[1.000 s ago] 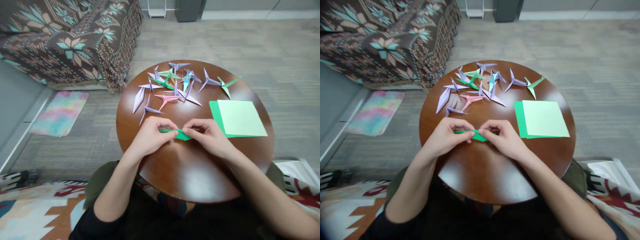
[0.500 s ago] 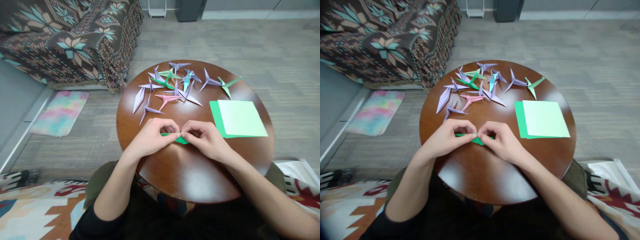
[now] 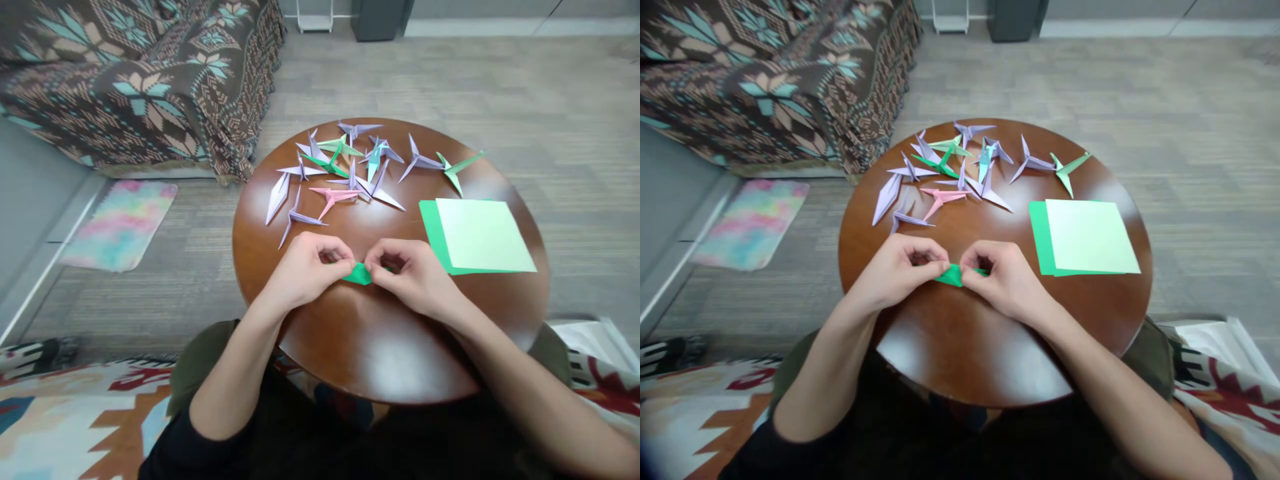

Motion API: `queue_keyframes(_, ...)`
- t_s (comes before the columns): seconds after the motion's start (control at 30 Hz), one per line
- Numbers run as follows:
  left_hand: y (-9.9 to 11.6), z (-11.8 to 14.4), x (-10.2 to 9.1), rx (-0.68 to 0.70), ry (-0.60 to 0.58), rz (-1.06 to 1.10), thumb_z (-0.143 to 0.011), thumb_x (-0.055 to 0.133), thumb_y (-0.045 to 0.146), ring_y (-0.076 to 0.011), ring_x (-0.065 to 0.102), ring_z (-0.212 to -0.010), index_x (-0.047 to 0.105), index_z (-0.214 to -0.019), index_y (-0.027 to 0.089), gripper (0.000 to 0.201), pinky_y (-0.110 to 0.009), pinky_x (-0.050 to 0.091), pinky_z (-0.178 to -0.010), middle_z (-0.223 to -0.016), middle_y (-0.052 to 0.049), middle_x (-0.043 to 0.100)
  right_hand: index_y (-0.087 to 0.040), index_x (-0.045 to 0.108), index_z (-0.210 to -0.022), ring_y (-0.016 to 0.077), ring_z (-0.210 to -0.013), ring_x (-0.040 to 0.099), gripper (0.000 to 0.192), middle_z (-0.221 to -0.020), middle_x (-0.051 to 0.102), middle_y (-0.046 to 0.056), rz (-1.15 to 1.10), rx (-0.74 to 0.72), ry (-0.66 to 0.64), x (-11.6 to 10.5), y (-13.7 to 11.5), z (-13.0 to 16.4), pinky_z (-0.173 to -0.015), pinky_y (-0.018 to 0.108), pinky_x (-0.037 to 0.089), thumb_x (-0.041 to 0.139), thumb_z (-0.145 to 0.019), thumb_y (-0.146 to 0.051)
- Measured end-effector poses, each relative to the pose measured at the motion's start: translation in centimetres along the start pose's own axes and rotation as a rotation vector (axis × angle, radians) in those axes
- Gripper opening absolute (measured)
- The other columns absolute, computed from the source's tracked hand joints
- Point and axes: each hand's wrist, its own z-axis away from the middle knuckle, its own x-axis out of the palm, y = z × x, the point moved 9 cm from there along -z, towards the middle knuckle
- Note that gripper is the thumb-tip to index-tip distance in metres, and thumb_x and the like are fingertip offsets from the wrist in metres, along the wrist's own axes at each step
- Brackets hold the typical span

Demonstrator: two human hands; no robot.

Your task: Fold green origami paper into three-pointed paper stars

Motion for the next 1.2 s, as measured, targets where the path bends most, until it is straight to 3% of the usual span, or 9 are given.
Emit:
queue_keyframes(0.23,0.3,0.0,-0.4,0.015,0.021,0.035,-0.079,0.070,0.021,-0.0111,0.059,-0.065,0.071,-0.075,0.015,0.007,-0.022,0.045,-0.065,-0.070,0.001,0.069,-0.018,0.071,-0.079,0.0154,-0.069,0.062,0.008,-0.074,0.071,0.000,-0.066,0.030,0.007,-0.4,0.2,0.0,-0.065,0.027,0.043,0.065,-0.084,-0.018)
queue_keyframes(0.43,0.4,0.2,0.4,0.017,-0.087,-0.016,-0.078,0.068,0.020,-0.0100,0.055,-0.060,0.070,-0.075,0.016,0.006,-0.021,0.042,-0.060,-0.065,0.003,0.064,-0.019,0.073,-0.079,0.0158,-0.067,0.060,0.009,-0.074,0.071,0.001,-0.021,0.011,0.020,-0.8,-0.2,0.1,-0.062,0.027,0.045,0.067,-0.086,-0.021)
queue_keyframes(0.6,0.1,0.4,-3.1,0.000,0.097,-0.079,-0.075,0.068,0.016,-0.0128,0.063,-0.064,0.072,-0.070,0.015,0.006,-0.022,0.047,-0.062,-0.068,-0.001,0.071,-0.021,0.070,-0.075,0.0166,-0.063,0.062,0.007,-0.071,0.070,0.002,-0.039,0.073,0.181,-3.1,0.9,0.1,-0.056,0.026,0.046,0.070,-0.082,-0.021)
queue_keyframes(0.8,-0.6,0.3,-3.5,-0.007,0.032,0.098,-0.090,0.072,0.049,-0.0201,0.076,-0.087,0.078,-0.101,0.015,0.037,-0.026,0.059,-0.077,-0.099,-0.010,0.080,-0.021,0.075,-0.076,0.0158,-0.063,0.062,0.012,-0.072,0.072,0.002,-0.140,0.078,0.250,-3.4,1.2,0.0,-0.057,0.027,0.047,0.078,-0.084,-0.029)
queue_keyframes(0.87,-1.3,0.2,-4.7,-0.015,0.198,0.261,-0.095,0.062,0.059,-0.0208,0.078,-0.088,0.072,-0.115,0.016,0.049,-0.027,0.062,-0.075,-0.103,-0.011,0.080,-0.021,0.077,-0.077,0.0157,-0.064,0.063,0.015,-0.072,0.072,0.002,-0.242,0.089,0.346,-4.0,1.7,0.1,-0.060,0.027,0.050,0.081,-0.084,-0.034)
queue_keyframes(0.93,-1.1,0.5,-5.3,0.070,0.378,0.326,-0.095,0.065,0.052,-0.0208,0.079,-0.096,0.059,-0.138,0.021,0.053,-0.029,0.063,-0.083,-0.109,-0.009,0.079,-0.022,0.078,-0.078,0.0153,-0.063,0.064,0.017,-0.071,0.072,0.001,-0.406,0.118,0.431,-4.4,2.5,0.2,-0.060,0.028,0.052,0.084,-0.082,-0.037)
queue_keyframes(1.0,0.0,0.6,-4.0,0.181,0.387,0.266,-0.091,0.074,0.039,-0.0213,0.078,-0.107,0.043,-0.152,0.027,0.069,-0.032,0.062,-0.096,-0.113,-0.006,0.078,-0.022,0.078,-0.079,0.0161,-0.063,0.067,0.023,-0.073,0.073,0.001,-0.550,0.160,0.472,-4.3,3.4,0.1,-0.061,0.030,0.056,0.089,-0.075,-0.041)
queue_keyframes(1.07,0.7,0.6,-1.3,0.219,0.278,0.211,-0.092,0.074,0.030,-0.0217,0.076,-0.115,0.040,-0.153,0.031,0.070,-0.035,0.060,-0.104,-0.121,-0.007,0.076,-0.021,0.078,-0.079,0.0165,-0.062,0.068,0.029,-0.071,0.073,0.001,-0.625,0.180,0.469,-3.9,3.7,-0.1,-0.062,0.031,0.060,0.092,-0.070,-0.045)
queue_keyframes(1.2,1.5,0.9,0.9,0.270,0.214,0.188,-0.094,0.073,0.028,-0.0204,0.077,-0.111,0.065,-0.124,0.024,0.032,-0.034,0.061,-0.103,-0.124,-0.007,0.076,-0.020,0.078,-0.080,0.0177,-0.060,0.071,0.031,-0.067,0.075,0.002,-0.634,0.177,0.381,-2.9,3.1,-0.3,-0.063,0.033,0.062,0.093,-0.071,-0.046)
